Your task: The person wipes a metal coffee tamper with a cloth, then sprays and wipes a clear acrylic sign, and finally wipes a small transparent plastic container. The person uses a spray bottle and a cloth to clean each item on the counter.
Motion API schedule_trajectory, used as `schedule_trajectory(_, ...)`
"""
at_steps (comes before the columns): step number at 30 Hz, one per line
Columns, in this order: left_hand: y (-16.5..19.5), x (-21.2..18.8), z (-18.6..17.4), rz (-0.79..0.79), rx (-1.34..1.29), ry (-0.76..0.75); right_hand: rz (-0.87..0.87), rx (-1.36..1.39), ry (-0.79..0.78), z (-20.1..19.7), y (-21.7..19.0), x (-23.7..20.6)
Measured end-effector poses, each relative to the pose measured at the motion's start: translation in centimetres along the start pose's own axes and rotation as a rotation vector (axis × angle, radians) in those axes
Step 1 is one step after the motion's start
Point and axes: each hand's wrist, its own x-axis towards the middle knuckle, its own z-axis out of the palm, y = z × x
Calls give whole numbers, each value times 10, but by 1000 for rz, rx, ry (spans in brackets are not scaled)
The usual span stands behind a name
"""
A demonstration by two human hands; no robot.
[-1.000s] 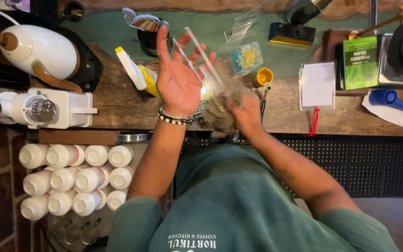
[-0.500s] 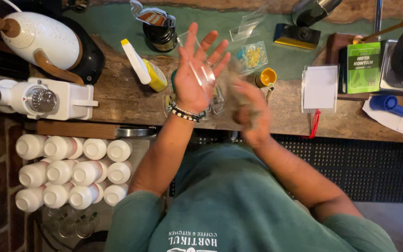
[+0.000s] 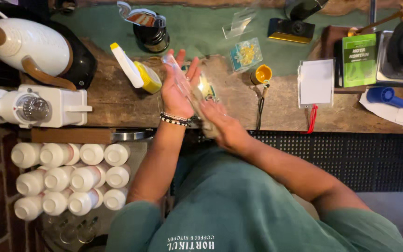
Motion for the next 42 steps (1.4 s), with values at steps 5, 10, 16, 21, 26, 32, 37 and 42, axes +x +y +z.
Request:
schedule_trajectory(5, -13, -12, -11, 79, -8, -119, 502, 628, 85, 18, 46, -25)
schedule_trajectory(10, -60, -14, -23, 117, 32, 109, 626, 1423, 213, 19, 48, -18)
schedule_trajectory(16, -76, -15, -64, 66, 283, 111, 587, 1137, 400, 4, 47, -25)
schedule_trajectory(21, -44, 20, -93, 380, 1734, 170, 659, 1053, 611, -14, 60, -42)
schedule_trajectory(26, -13, 56, -87, 173, 2319, -84, 634, 1118, 757, -20, 78, -66)
schedule_trajectory(32, -6, 62, -53, -357, 2525, 17, 624, 1154, 752, -15, 87, -82)
schedule_trajectory(37, -1, 57, -38, -378, 2526, -24, 656, 1191, 784, -15, 89, -87)
schedule_trajectory(42, 13, 43, -23, -249, 2410, -108, 620, 1155, 861, -14, 97, -90)
